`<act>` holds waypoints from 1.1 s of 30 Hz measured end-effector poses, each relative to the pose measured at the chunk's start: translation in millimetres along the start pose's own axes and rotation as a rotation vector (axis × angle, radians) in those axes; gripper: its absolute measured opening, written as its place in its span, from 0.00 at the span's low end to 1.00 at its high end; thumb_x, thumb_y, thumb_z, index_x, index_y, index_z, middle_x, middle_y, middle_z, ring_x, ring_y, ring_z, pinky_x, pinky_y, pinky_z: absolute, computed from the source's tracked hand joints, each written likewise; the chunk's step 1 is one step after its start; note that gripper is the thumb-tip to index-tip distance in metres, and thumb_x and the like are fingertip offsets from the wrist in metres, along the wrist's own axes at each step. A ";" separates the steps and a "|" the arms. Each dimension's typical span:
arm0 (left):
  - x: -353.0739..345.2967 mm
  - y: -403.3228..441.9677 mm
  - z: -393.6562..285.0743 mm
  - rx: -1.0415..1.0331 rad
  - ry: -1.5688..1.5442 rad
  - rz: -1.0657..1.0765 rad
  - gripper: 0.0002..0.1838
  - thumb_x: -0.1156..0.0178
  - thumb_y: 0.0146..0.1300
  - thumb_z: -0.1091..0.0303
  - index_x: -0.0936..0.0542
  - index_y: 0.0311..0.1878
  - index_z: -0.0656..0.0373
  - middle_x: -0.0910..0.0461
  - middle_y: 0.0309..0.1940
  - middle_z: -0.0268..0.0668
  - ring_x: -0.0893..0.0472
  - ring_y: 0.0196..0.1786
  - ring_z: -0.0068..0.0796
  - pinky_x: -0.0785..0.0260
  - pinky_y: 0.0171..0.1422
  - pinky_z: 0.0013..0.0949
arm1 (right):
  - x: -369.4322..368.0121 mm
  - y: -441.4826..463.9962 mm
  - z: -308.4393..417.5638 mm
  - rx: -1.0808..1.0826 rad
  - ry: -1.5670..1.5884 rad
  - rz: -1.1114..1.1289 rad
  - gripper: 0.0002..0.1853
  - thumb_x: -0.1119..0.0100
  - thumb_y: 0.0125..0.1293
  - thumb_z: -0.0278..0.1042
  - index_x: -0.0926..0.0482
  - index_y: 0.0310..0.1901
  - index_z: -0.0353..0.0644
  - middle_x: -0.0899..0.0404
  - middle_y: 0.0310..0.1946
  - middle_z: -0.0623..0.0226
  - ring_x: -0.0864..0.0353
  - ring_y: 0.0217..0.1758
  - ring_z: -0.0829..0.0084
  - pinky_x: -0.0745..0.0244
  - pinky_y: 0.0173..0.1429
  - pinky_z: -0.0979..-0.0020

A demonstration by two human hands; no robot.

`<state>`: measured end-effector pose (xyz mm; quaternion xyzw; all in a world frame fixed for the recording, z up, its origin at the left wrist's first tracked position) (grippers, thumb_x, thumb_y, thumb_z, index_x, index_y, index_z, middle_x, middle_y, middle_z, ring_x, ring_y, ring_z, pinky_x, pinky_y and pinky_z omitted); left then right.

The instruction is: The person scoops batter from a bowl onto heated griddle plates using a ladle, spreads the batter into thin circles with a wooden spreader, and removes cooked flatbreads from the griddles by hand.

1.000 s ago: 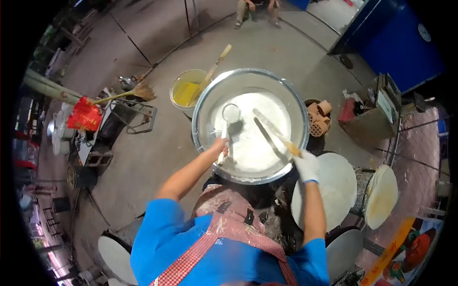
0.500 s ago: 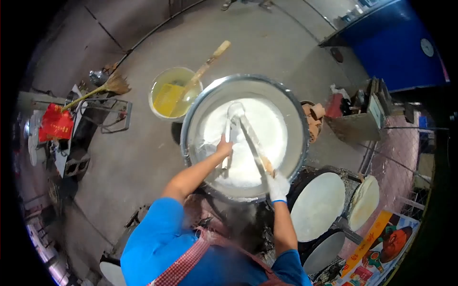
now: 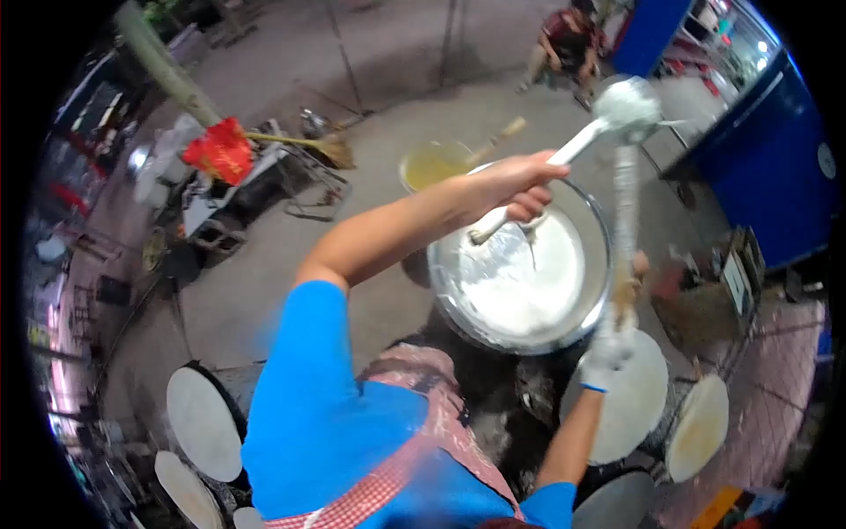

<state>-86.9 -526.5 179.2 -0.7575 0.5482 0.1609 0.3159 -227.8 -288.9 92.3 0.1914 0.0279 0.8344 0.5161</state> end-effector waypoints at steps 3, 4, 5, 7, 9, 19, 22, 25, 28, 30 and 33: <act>-40.3 -49.0 -66.6 -0.285 0.313 -0.028 0.18 0.48 0.65 0.56 0.39 0.56 0.36 0.47 0.14 0.21 0.48 0.12 0.11 0.57 0.12 0.18 | 28.9 29.5 59.7 0.202 -0.095 -0.172 0.18 0.43 0.63 0.34 0.26 0.49 0.29 0.21 0.40 0.59 0.25 0.39 0.71 0.28 0.45 0.72; -44.1 -61.2 -77.7 -0.356 0.367 -0.051 0.26 0.46 0.63 0.55 0.43 0.63 0.36 0.46 0.14 0.21 0.47 0.12 0.12 0.56 0.13 0.19 | 27.7 28.1 66.8 0.168 0.054 -0.143 0.17 0.44 0.62 0.31 0.26 0.50 0.30 0.21 0.38 0.62 0.24 0.36 0.74 0.27 0.43 0.73; -45.6 -73.1 -83.3 -0.390 0.454 -0.201 0.32 0.45 0.62 0.53 0.48 0.67 0.37 0.46 0.12 0.22 0.46 0.11 0.12 0.54 0.12 0.19 | 25.3 25.4 73.6 0.131 0.195 -0.127 0.16 0.44 0.62 0.27 0.26 0.51 0.31 0.20 0.35 0.65 0.24 0.34 0.76 0.26 0.41 0.75; -34.0 -80.8 -76.9 -0.464 0.499 -0.048 0.36 0.45 0.62 0.52 0.50 0.69 0.45 0.44 0.11 0.23 0.42 0.09 0.14 0.49 0.09 0.20 | 11.8 6.0 69.3 0.354 0.064 -0.065 0.15 0.43 0.62 0.30 0.24 0.48 0.32 0.26 0.24 0.72 0.30 0.22 0.82 0.32 0.27 0.78; 1.4 -73.3 -32.9 -0.318 0.393 -0.013 0.32 0.47 0.64 0.56 0.49 0.68 0.43 0.43 0.11 0.24 0.42 0.09 0.13 0.51 0.07 0.18 | -11.0 -25.0 24.1 -0.125 0.166 0.147 0.15 0.40 0.61 0.36 0.23 0.45 0.35 0.32 0.17 0.77 0.35 0.17 0.84 0.38 0.19 0.79; -7.8 -89.2 75.4 0.309 0.115 -0.045 0.14 0.52 0.67 0.60 0.34 0.53 0.29 0.48 0.11 0.22 0.50 0.08 0.11 0.60 0.06 0.16 | 82.9 -188.3 -34.6 -0.401 0.086 -0.105 0.10 0.38 0.55 0.30 0.20 0.37 0.34 0.30 0.18 0.78 0.35 0.20 0.87 0.40 0.23 0.80; -40.6 -81.3 117.0 0.368 0.147 -0.069 0.17 0.53 0.68 0.59 0.38 0.58 0.30 0.49 0.11 0.23 0.51 0.08 0.12 0.59 0.07 0.17 | 91.2 -210.5 -35.9 -0.519 0.195 -0.088 0.12 0.39 0.58 0.36 0.20 0.41 0.39 0.31 0.18 0.79 0.37 0.17 0.87 0.43 0.19 0.79; -58.7 -66.1 182.7 0.693 -0.322 -0.052 0.10 0.54 0.68 0.58 0.30 0.48 0.48 0.47 0.12 0.23 0.48 0.09 0.12 0.56 0.07 0.18 | 103.9 -285.9 -94.2 -0.618 0.014 -0.101 0.19 0.40 0.57 0.50 0.20 0.36 0.40 0.26 0.18 0.68 0.30 0.18 0.76 0.35 0.23 0.70; -104.7 -70.7 271.3 1.012 -0.395 -0.060 0.16 0.55 0.68 0.59 0.35 0.25 0.56 0.42 0.10 0.26 0.44 0.08 0.14 0.48 0.07 0.19 | 152.0 -412.1 -123.8 -0.451 -0.205 -0.245 0.22 0.42 0.57 0.54 0.22 0.36 0.39 0.24 0.23 0.55 0.24 0.25 0.62 0.32 0.31 0.62; -151.7 -82.5 322.9 1.164 -0.475 -0.095 0.13 0.56 0.67 0.63 0.34 0.28 0.60 0.39 0.11 0.29 0.40 0.08 0.15 0.46 0.07 0.19 | 185.5 -490.5 -122.9 -0.559 -0.367 -0.292 0.23 0.44 0.58 0.57 0.22 0.35 0.41 0.25 0.24 0.51 0.23 0.27 0.57 0.31 0.32 0.62; -236.7 -85.3 407.0 1.423 -0.563 0.183 0.15 0.57 0.68 0.62 0.29 0.44 0.66 0.39 0.13 0.28 0.40 0.11 0.17 0.44 0.10 0.21 | 259.5 -604.2 -80.8 -0.768 -0.355 -0.402 0.20 0.44 0.61 0.53 0.22 0.31 0.40 0.22 0.26 0.63 0.23 0.28 0.70 0.30 0.31 0.67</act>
Point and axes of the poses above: each hand's wrist, its own y-axis towards the middle knuckle, its own x-axis out of the back of the hand, z = x × y, the point moved 6 cm from there along y, towards the middle knuckle
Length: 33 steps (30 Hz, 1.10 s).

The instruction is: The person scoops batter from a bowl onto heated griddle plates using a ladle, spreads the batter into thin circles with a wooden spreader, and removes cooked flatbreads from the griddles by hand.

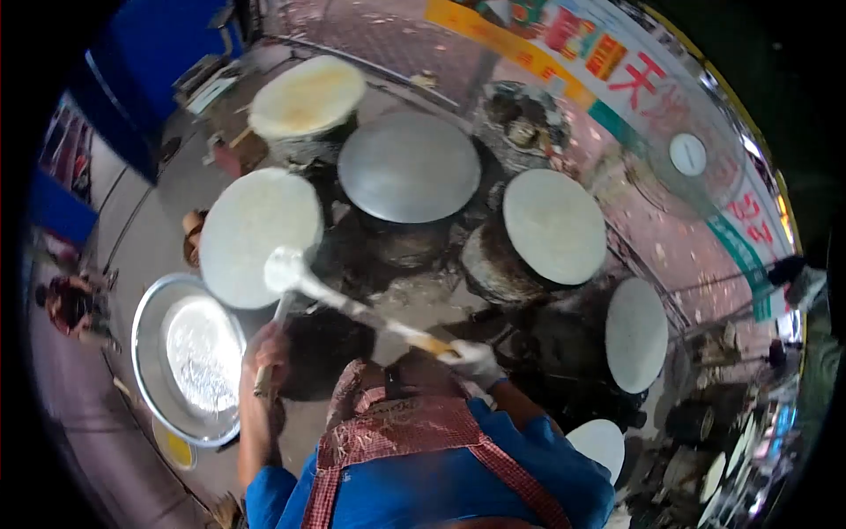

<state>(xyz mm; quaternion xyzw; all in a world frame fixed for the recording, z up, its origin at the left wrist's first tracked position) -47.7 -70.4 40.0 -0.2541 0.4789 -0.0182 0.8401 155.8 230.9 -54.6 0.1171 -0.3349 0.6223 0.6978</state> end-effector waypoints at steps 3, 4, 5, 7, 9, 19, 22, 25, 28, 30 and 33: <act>-55.8 84.4 33.1 0.114 0.153 0.051 0.13 0.58 0.68 0.62 0.28 0.49 0.57 0.42 0.13 0.26 0.42 0.11 0.17 0.46 0.11 0.21 | 69.1 -29.0 -81.0 -0.131 -0.540 -0.392 0.17 0.40 0.57 0.51 0.18 0.35 0.44 0.22 0.21 0.63 0.24 0.22 0.70 0.29 0.27 0.70; -74.3 112.0 38.2 0.151 0.238 0.072 0.12 0.58 0.69 0.62 0.28 0.49 0.53 0.43 0.13 0.26 0.43 0.11 0.17 0.47 0.11 0.21 | 107.9 -35.5 -63.2 -0.231 -0.290 -0.567 0.18 0.41 0.56 0.52 0.19 0.35 0.44 0.23 0.19 0.60 0.23 0.20 0.62 0.29 0.26 0.65; -82.5 142.7 28.1 0.112 0.406 -0.015 0.11 0.56 0.68 0.63 0.29 0.49 0.51 0.43 0.13 0.25 0.44 0.10 0.17 0.49 0.10 0.22 | 125.2 -27.3 -85.9 -0.293 -0.185 -0.611 0.21 0.42 0.56 0.53 0.19 0.36 0.41 0.22 0.24 0.55 0.21 0.26 0.58 0.28 0.30 0.63; -105.4 202.6 2.6 -0.066 0.811 -0.117 0.09 0.53 0.67 0.64 0.32 0.49 0.49 0.45 0.12 0.25 0.46 0.09 0.18 0.51 0.10 0.24 | 164.0 -4.0 -67.9 -0.304 -0.086 -0.700 0.19 0.41 0.57 0.46 0.21 0.45 0.42 0.21 0.35 0.51 0.20 0.38 0.55 0.26 0.40 0.63; -141.0 251.3 0.1 -0.264 1.195 -0.221 0.11 0.50 0.65 0.64 0.35 0.49 0.48 0.45 0.12 0.27 0.47 0.08 0.18 0.53 0.09 0.26 | 185.6 34.8 -53.7 -0.086 -0.074 -0.817 0.20 0.40 0.57 0.43 0.23 0.50 0.46 0.21 0.37 0.52 0.20 0.40 0.55 0.26 0.42 0.62; -173.8 388.1 -89.8 -1.036 2.570 -0.776 0.35 0.47 0.57 0.67 0.45 0.68 0.37 0.21 0.32 0.48 0.20 0.40 0.46 0.29 0.44 0.47 | 186.7 178.0 -68.5 -0.232 0.000 -0.604 0.15 0.44 0.58 0.37 0.21 0.47 0.44 0.19 0.37 0.53 0.19 0.40 0.60 0.26 0.44 0.66; -168.1 390.3 -111.4 -1.130 2.797 -0.745 0.38 0.47 0.57 0.66 0.50 0.70 0.34 0.21 0.33 0.47 0.20 0.37 0.48 0.29 0.42 0.47 | 175.7 206.2 -64.1 -0.052 0.823 -0.833 0.16 0.41 0.56 0.27 0.23 0.46 0.29 0.18 0.38 0.64 0.23 0.41 0.76 0.28 0.45 0.75; -185.9 399.9 -108.4 -1.244 2.535 -0.602 0.42 0.46 0.54 0.71 0.51 0.70 0.32 0.21 0.36 0.51 0.21 0.37 0.52 0.30 0.41 0.48 | 155.4 266.7 -54.3 -0.156 -0.119 -0.660 0.14 0.44 0.59 0.40 0.19 0.41 0.42 0.19 0.30 0.54 0.20 0.30 0.61 0.27 0.37 0.69; -244.0 360.6 -99.1 -1.525 2.065 -0.153 0.41 0.47 0.52 0.73 0.48 0.69 0.34 0.23 0.44 0.53 0.23 0.40 0.56 0.31 0.45 0.48 | 175.2 256.5 -63.4 -0.227 -0.433 -0.708 0.14 0.48 0.61 0.42 0.20 0.43 0.46 0.21 0.25 0.54 0.20 0.32 0.59 0.27 0.37 0.62; -272.4 309.9 -88.5 -1.421 2.033 -0.058 0.40 0.48 0.53 0.76 0.47 0.70 0.43 0.26 0.52 0.50 0.20 0.44 0.41 0.32 0.50 0.35 | 171.3 261.3 -84.9 -0.005 0.093 -0.904 0.15 0.43 0.58 0.38 0.20 0.44 0.38 0.20 0.34 0.50 0.19 0.36 0.65 0.27 0.42 0.66; -222.5 278.9 -102.2 -1.139 1.961 0.060 0.37 0.52 0.52 0.83 0.43 0.69 0.53 0.28 0.57 0.42 0.25 0.52 0.26 0.36 0.55 0.28 | 145.7 307.8 -68.8 -0.364 0.588 -0.729 0.21 0.41 0.56 0.43 0.21 0.45 0.35 0.21 0.38 0.48 0.20 0.42 0.59 0.28 0.47 0.65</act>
Point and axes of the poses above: each hand's wrist, its own y-axis towards the middle knuckle, its own x-axis out of the back of the hand, z = x × y, the point moved 6 cm from there along y, towards the middle knuckle
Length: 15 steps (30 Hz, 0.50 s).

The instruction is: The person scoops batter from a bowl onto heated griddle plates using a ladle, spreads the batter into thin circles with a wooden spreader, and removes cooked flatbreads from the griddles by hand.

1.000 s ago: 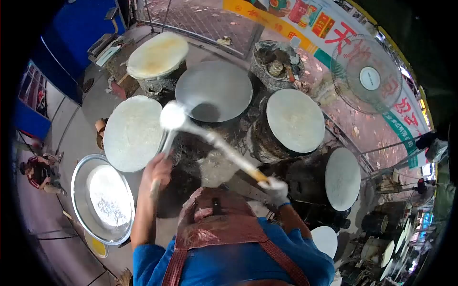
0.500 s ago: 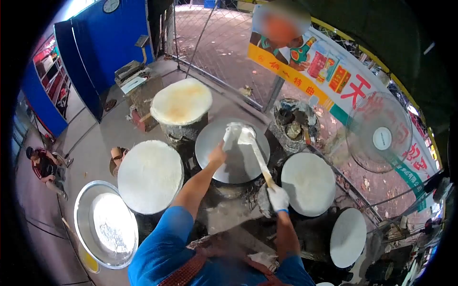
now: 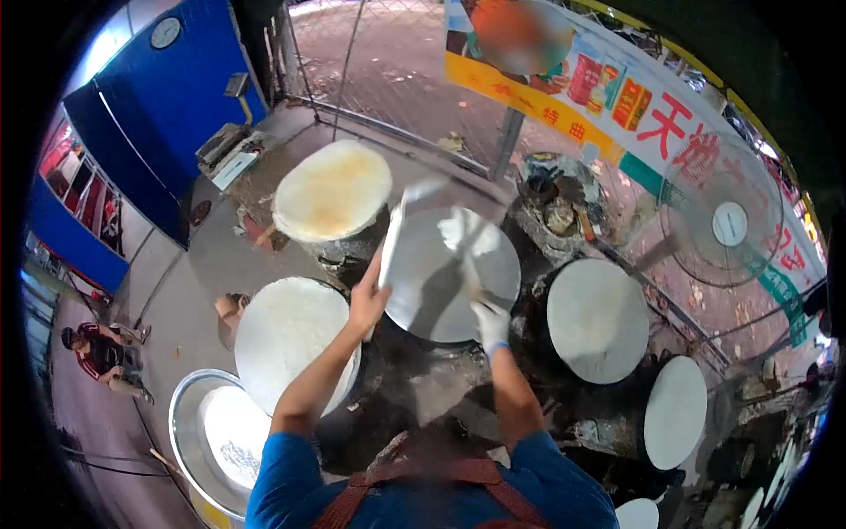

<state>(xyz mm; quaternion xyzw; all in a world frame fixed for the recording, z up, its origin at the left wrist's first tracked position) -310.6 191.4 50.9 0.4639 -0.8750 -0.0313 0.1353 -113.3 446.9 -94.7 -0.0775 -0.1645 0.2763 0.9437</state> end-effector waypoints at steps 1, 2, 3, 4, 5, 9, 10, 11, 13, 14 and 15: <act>3.2 -28.9 25.0 0.088 -0.037 0.054 0.37 0.53 0.51 0.85 0.42 0.68 0.56 0.29 0.58 0.41 0.28 0.55 0.24 0.37 0.57 0.26 | 5.8 -3.4 41.9 0.050 -0.236 0.005 0.21 0.41 0.56 0.44 0.21 0.45 0.35 0.21 0.38 0.49 0.20 0.42 0.58 0.28 0.47 0.65; 12.7 -59.6 42.2 0.202 0.005 0.092 0.37 0.53 0.50 0.86 0.41 0.67 0.57 0.31 0.60 0.41 0.30 0.58 0.24 0.40 0.60 0.26 | 4.2 -14.8 73.7 0.082 -0.465 0.027 0.22 0.41 0.55 0.46 0.21 0.44 0.36 0.21 0.39 0.49 0.20 0.42 0.57 0.28 0.48 0.65; 22.8 -92.6 55.3 0.280 0.064 0.105 0.37 0.54 0.49 0.87 0.41 0.67 0.58 0.32 0.61 0.42 0.32 0.60 0.25 0.42 0.62 0.26 | -3.8 -25.4 81.2 0.112 -0.690 0.061 0.23 0.41 0.55 0.47 0.21 0.44 0.36 0.21 0.39 0.49 0.21 0.42 0.56 0.28 0.48 0.64; 33.0 -125.8 68.2 0.358 0.124 0.123 0.37 0.54 0.49 0.88 0.41 0.67 0.60 0.33 0.62 0.43 0.34 0.63 0.25 0.44 0.63 0.26 | 16.5 -20.5 68.0 0.171 -0.600 0.054 0.21 0.40 0.55 0.45 0.21 0.44 0.35 0.20 0.39 0.50 0.20 0.41 0.59 0.27 0.47 0.66; 43.6 -147.7 74.0 0.368 0.199 0.113 0.37 0.55 0.49 0.88 0.41 0.67 0.60 0.34 0.62 0.43 0.35 0.63 0.26 0.45 0.64 0.26 | 36.1 -11.7 55.6 0.244 -0.497 0.028 0.20 0.39 0.55 0.42 0.21 0.44 0.35 0.19 0.39 0.52 0.19 0.40 0.63 0.27 0.46 0.68; 65.6 -195.9 89.4 0.325 0.251 -0.015 0.38 0.54 0.49 0.87 0.40 0.67 0.55 0.29 0.58 0.47 0.28 0.55 0.27 0.37 0.56 0.25 | -32.8 -56.8 23.2 -0.199 0.387 -0.002 0.16 0.37 0.52 0.31 0.19 0.43 0.34 0.18 0.37 0.62 0.21 0.38 0.75 0.29 0.44 0.75; 65.5 -196.1 85.5 0.306 0.267 0.007 0.38 0.53 0.49 0.86 0.40 0.68 0.53 0.26 0.53 0.49 0.26 0.47 0.25 0.35 0.49 0.25 | -25.2 -60.8 40.9 -0.116 0.257 0.023 0.17 0.37 0.52 0.32 0.20 0.43 0.34 0.18 0.37 0.62 0.21 0.37 0.75 0.29 0.44 0.75; 66.4 -194.6 81.2 0.293 0.285 0.025 0.38 0.52 0.49 0.85 0.40 0.68 0.52 0.24 0.49 0.51 0.25 0.39 0.24 0.33 0.43 0.24 | -21.7 -60.9 54.5 -0.038 0.127 0.058 0.17 0.37 0.52 0.33 0.20 0.44 0.34 0.17 0.37 0.62 0.21 0.37 0.74 0.29 0.45 0.75; 70.4 -194.9 86.4 0.258 0.315 0.023 0.39 0.49 0.47 0.84 0.40 0.67 0.50 0.21 0.34 0.52 0.29 0.26 0.24 0.33 0.32 0.28 | -21.3 -60.6 67.3 0.129 -0.119 0.137 0.19 0.37 0.53 0.36 0.20 0.44 0.34 0.17 0.37 0.62 0.22 0.36 0.74 0.29 0.45 0.76; 73.2 -196.2 84.5 0.274 0.377 0.033 0.40 0.48 0.47 0.83 0.40 0.67 0.49 0.21 0.34 0.54 0.27 0.26 0.28 0.32 0.33 0.30 | -0.4 -40.1 35.7 0.053 0.105 0.094 0.17 0.38 0.54 0.36 0.20 0.43 0.34 0.17 0.34 0.63 0.22 0.36 0.72 0.30 0.46 0.75; 71.9 -193.9 86.4 0.254 0.416 0.024 0.40 0.47 0.47 0.82 0.40 0.67 0.49 0.22 0.34 0.55 0.25 0.28 0.32 0.32 0.34 0.32 | 16.2 -31.7 32.3 0.065 0.362 0.141 0.16 0.38 0.54 0.36 0.19 0.42 0.35 0.18 0.29 0.65 0.23 0.30 0.74 0.28 0.37 0.74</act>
Point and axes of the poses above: each hand's wrist, its own y-axis towards the middle knuckle, its own x-axis out of the back of the hand, z = x × y, the point moved 6 cm from there along y, towards the middle knuckle
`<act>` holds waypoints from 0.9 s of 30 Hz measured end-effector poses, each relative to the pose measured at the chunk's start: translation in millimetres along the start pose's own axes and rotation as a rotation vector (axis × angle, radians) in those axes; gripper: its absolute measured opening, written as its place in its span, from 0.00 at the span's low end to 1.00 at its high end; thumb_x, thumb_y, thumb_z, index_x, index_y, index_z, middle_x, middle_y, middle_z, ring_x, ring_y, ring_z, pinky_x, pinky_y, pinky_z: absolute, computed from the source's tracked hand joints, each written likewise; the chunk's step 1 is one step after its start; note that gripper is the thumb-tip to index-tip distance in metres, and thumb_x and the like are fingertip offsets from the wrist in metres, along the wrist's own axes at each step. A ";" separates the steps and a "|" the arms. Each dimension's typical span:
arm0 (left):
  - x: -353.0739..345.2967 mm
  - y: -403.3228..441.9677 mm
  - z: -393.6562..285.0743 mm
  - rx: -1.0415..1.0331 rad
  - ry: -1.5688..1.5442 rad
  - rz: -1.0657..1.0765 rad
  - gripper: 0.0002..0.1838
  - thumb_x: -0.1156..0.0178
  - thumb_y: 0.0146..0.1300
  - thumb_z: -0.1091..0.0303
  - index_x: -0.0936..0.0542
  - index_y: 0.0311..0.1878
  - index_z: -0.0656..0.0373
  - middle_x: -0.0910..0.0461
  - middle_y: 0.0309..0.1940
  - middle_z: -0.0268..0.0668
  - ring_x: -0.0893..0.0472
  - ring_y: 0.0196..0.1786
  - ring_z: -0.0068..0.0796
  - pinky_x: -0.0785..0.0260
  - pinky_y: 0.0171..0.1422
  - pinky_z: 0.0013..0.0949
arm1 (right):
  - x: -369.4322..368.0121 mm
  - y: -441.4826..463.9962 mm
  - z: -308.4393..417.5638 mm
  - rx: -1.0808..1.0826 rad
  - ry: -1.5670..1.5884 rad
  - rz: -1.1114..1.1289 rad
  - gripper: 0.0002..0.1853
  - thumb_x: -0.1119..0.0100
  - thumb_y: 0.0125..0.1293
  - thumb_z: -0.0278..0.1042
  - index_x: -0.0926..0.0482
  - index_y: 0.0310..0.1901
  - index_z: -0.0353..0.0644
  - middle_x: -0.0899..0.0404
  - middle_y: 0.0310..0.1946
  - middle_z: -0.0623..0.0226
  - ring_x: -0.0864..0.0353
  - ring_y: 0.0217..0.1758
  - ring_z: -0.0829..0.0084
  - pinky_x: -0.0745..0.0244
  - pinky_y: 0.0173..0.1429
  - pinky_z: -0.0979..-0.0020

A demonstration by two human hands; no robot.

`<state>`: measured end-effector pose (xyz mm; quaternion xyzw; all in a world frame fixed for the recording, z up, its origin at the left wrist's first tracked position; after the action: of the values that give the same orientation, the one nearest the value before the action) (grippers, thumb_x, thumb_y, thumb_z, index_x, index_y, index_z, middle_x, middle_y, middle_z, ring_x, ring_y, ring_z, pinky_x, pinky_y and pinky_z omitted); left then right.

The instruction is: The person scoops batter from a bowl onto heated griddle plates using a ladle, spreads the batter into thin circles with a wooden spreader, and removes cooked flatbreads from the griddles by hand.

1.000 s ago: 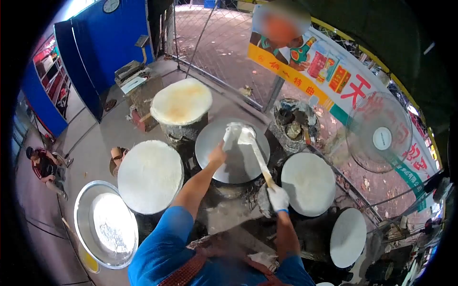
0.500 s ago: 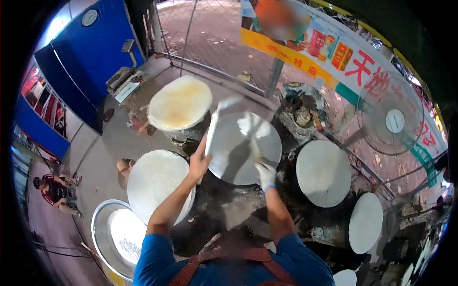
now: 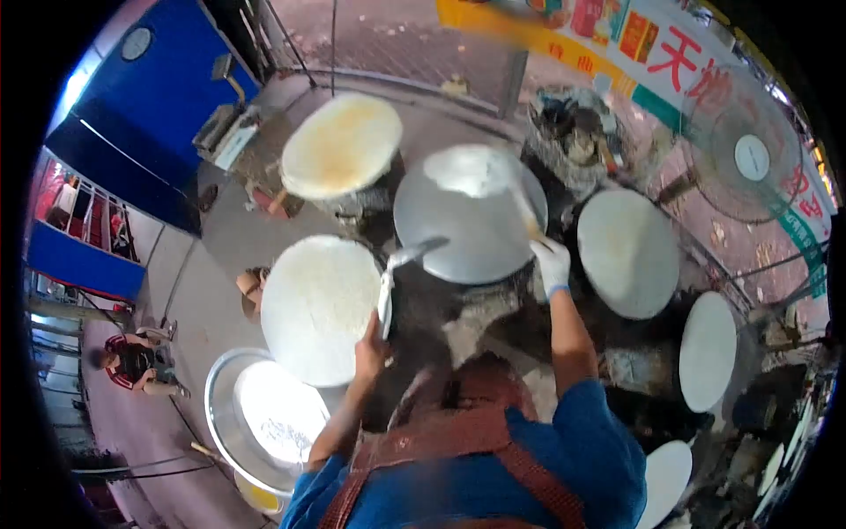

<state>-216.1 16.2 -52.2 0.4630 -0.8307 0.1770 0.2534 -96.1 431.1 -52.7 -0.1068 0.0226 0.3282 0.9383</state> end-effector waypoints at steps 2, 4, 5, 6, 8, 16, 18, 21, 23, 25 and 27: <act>-4.4 0.3 9.1 -0.042 0.063 -0.048 0.40 0.44 0.47 0.80 0.40 0.67 0.48 0.22 0.34 0.57 0.22 0.31 0.42 0.31 0.36 0.37 | 11.9 1.6 -28.4 -0.217 -0.154 -0.104 0.14 0.37 0.53 0.34 0.18 0.40 0.37 0.20 0.25 0.69 0.26 0.21 0.78 0.32 0.25 0.74; -18.1 3.6 24.3 0.009 0.062 -0.053 0.39 0.43 0.48 0.78 0.40 0.67 0.48 0.23 0.34 0.58 0.20 0.33 0.47 0.30 0.38 0.38 | -38.4 6.9 -50.1 0.142 0.095 -0.080 0.14 0.35 0.51 0.34 0.18 0.38 0.38 0.20 0.25 0.70 0.27 0.21 0.79 0.34 0.22 0.74; -24.2 -0.1 22.7 0.091 -0.040 -0.024 0.39 0.43 0.49 0.78 0.40 0.67 0.48 0.23 0.35 0.58 0.19 0.35 0.47 0.30 0.39 0.38 | -46.0 3.7 -49.8 -0.160 0.003 0.041 0.14 0.34 0.50 0.34 0.18 0.39 0.37 0.20 0.28 0.69 0.26 0.26 0.78 0.31 0.26 0.74; -26.1 -2.8 16.9 0.168 -0.140 0.002 0.38 0.43 0.50 0.78 0.40 0.67 0.47 0.23 0.36 0.58 0.19 0.37 0.47 0.30 0.40 0.38 | -48.4 -2.6 -45.1 -0.458 -0.088 0.161 0.14 0.34 0.50 0.34 0.18 0.39 0.37 0.20 0.30 0.68 0.24 0.30 0.76 0.28 0.30 0.73; -26.2 -13.6 3.9 0.038 -0.033 -0.054 0.37 0.45 0.52 0.78 0.42 0.68 0.50 0.23 0.39 0.58 0.19 0.41 0.39 0.29 0.41 0.35 | -10.1 33.4 -32.6 0.003 -0.100 0.257 0.17 0.34 0.51 0.35 0.19 0.44 0.39 0.21 0.25 0.69 0.28 0.18 0.77 0.35 0.18 0.72; -50.0 -52.4 -15.0 0.389 -0.318 -0.096 0.35 0.47 0.54 0.79 0.42 0.67 0.57 0.25 0.51 0.42 0.23 0.47 0.29 0.32 0.47 0.28 | -12.1 36.7 -19.4 -0.538 -0.063 0.408 0.11 0.35 0.51 0.36 0.18 0.36 0.43 0.28 0.17 0.73 0.34 0.12 0.80 0.43 0.13 0.77; -53.6 -72.2 -26.5 0.485 -0.530 -0.113 0.36 0.47 0.53 0.82 0.43 0.67 0.60 0.30 0.55 0.38 0.29 0.54 0.25 0.36 0.55 0.26 | 18.9 71.6 -15.2 -0.386 -0.143 0.388 0.11 0.35 0.52 0.37 0.17 0.36 0.42 0.29 0.15 0.74 0.35 0.11 0.81 0.45 0.13 0.77; -57.1 -91.7 -28.1 0.338 -0.586 -0.179 0.37 0.47 0.52 0.85 0.44 0.68 0.61 0.34 0.59 0.39 0.32 0.58 0.28 0.38 0.59 0.28 | 33.1 109.4 11.4 -0.488 -0.062 0.301 0.09 0.37 0.54 0.37 0.18 0.34 0.43 0.30 0.13 0.75 0.37 0.09 0.82 0.47 0.10 0.76; -64.7 -108.1 -9.3 0.501 -0.466 -0.180 0.38 0.45 0.52 0.84 0.43 0.68 0.58 0.26 0.42 0.35 0.26 0.38 0.24 0.33 0.38 0.25 | 9.6 103.7 2.9 -0.498 -0.112 0.400 0.08 0.37 0.54 0.39 0.20 0.29 0.44 0.31 0.13 0.75 0.38 0.09 0.82 0.50 0.10 0.76; -58.4 -104.9 -41.7 0.637 -0.580 -0.165 0.38 0.44 0.51 0.83 0.42 0.68 0.55 0.26 0.30 0.30 0.29 0.24 0.19 0.39 0.23 0.23 | 2.7 89.3 -16.0 -0.573 -0.161 0.521 0.07 0.37 0.54 0.37 0.20 0.30 0.43 0.30 0.14 0.74 0.38 0.09 0.82 0.49 0.11 0.77; -59.1 -111.4 -50.2 0.661 -0.657 -0.181 0.37 0.44 0.51 0.83 0.40 0.67 0.52 0.27 0.26 0.28 0.32 0.18 0.17 0.43 0.18 0.23 | 13.5 80.6 -9.4 -0.590 -0.170 0.617 0.09 0.36 0.54 0.40 0.20 0.27 0.43 0.29 0.15 0.75 0.38 0.09 0.82 0.48 0.13 0.78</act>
<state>-81.3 26.3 -39.5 0.6208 -0.7224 0.2532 -0.1692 -135.3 498.8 -78.3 -0.3313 -0.1188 0.5934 0.7239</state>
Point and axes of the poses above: each hand's wrist, its own y-axis towards the middle knuckle, its own x-axis out of the back of the hand, z = x × y, the point moved 6 cm from there along y, towards the middle knuckle
